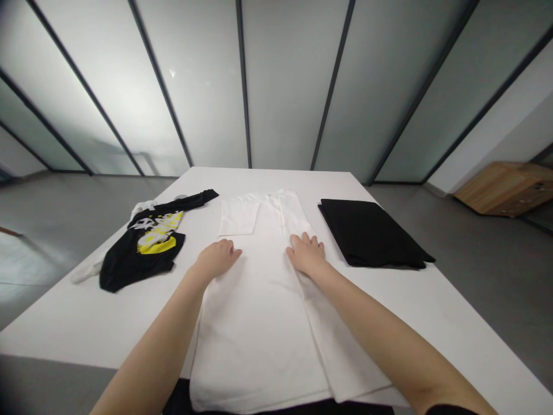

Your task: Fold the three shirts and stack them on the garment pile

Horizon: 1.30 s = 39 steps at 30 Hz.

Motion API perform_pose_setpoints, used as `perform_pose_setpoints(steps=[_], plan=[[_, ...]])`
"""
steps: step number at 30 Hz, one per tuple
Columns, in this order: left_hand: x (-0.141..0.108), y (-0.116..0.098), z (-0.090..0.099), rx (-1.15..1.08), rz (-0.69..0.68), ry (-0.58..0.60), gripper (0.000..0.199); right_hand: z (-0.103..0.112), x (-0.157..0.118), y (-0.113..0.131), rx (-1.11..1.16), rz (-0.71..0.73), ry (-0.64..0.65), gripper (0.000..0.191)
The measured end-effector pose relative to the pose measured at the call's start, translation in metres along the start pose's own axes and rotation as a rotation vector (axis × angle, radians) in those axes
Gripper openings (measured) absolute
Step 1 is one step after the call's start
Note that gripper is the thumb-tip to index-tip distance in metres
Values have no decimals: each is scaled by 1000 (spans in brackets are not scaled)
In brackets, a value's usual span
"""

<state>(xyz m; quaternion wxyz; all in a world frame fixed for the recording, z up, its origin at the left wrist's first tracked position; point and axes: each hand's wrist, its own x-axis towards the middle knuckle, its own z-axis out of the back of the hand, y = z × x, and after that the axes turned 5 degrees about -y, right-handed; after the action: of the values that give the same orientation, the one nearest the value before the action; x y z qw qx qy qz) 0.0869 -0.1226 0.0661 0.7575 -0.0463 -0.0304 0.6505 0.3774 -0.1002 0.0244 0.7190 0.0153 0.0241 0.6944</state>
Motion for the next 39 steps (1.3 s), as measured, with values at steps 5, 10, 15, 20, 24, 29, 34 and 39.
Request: perform_pose_setpoints(steps=[5, 10, 15, 20, 24, 29, 34, 39], plan=[[5, -7, -9, -48, 48, -160, 40, 8, 19, 15, 46, -81, -42, 70], [18, 5, -34, -51, -20, -172, 62, -14, 50, 39, 61, -107, -58, 75], [21, 20, -46, 12, 23, -118, 66, -20, 88, 56, 75, -36, -63, 72], [19, 19, -44, 12, 90, -128, 68, -13, 124, 67, 61, 86, -55, 69], [17, 17, -41, -15, 115, -139, 64, -9, 137, 70, 49, 159, -45, 70], [24, 28, -41, -88, 163, -181, 64, -5, 126, 66, 35, 198, -65, 66], [38, 50, -41, -116, 319, -225, 62, -3, 92, 60, 46, 165, -130, 59], [63, 70, -40, -94, 415, -305, 57, -1, 38, 56, 68, 222, -20, 61]])
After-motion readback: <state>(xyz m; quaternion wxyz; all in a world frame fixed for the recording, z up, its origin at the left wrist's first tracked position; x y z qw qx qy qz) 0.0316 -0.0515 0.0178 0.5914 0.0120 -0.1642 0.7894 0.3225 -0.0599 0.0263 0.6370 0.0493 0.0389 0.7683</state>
